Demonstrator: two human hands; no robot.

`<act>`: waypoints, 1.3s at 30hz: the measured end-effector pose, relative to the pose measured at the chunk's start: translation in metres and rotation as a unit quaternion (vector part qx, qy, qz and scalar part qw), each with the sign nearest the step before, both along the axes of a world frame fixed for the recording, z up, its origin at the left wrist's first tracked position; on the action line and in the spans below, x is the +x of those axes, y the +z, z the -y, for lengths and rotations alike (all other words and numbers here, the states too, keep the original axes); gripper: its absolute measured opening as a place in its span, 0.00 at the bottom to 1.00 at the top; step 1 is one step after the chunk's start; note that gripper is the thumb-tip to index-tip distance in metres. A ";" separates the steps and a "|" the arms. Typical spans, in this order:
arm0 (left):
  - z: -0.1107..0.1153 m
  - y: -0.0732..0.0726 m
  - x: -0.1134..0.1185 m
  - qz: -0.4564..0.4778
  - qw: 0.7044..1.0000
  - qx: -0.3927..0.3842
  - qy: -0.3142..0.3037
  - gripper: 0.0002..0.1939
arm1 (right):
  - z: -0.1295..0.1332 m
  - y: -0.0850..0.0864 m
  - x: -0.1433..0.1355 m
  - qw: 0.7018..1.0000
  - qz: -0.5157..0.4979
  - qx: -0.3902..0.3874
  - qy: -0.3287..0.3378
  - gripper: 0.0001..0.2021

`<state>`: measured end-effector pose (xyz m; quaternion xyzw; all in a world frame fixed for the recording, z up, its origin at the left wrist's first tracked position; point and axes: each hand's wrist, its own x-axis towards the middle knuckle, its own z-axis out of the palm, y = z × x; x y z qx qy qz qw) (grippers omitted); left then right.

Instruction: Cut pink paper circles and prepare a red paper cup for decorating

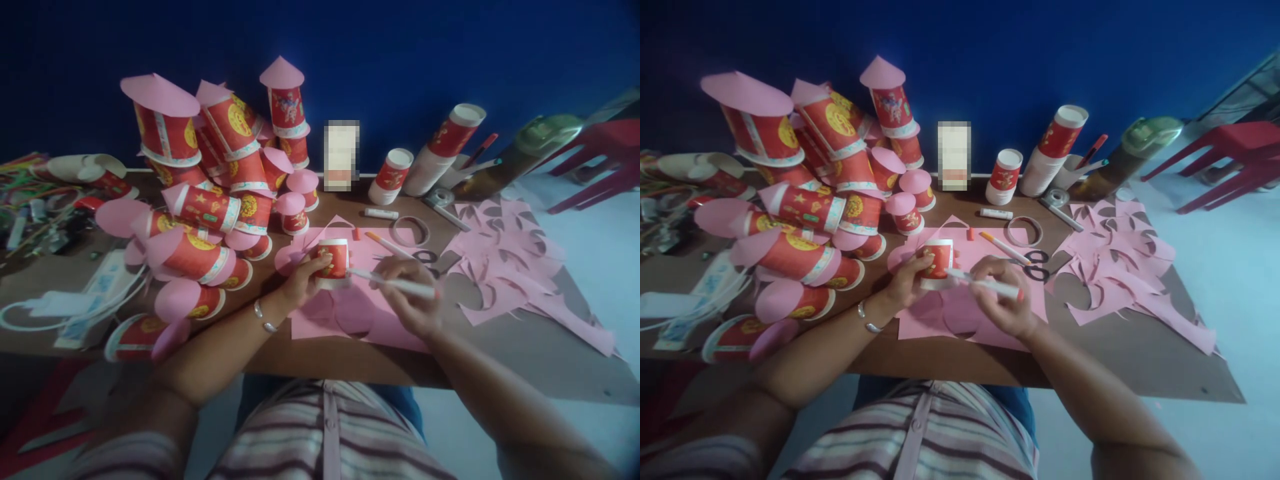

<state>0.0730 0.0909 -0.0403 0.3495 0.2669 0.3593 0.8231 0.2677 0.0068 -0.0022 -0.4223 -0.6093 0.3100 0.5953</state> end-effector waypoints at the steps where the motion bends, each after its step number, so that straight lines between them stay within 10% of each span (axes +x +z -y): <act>1: 0.000 -0.001 0.000 0.001 1.000 -0.003 0.003 0.21 | 0.004 0.001 -0.001 0.998 0.055 0.021 0.013 0.05; 9: 0.001 -0.007 0.000 -0.020 0.999 0.014 0.030 0.20 | 0.007 0.004 -0.007 0.952 0.246 0.175 0.057 0.18; 39: 0.002 -0.003 0.002 -0.006 0.998 0.024 0.051 0.19 | 0.004 -0.006 -0.008 0.929 0.303 0.208 0.040 0.10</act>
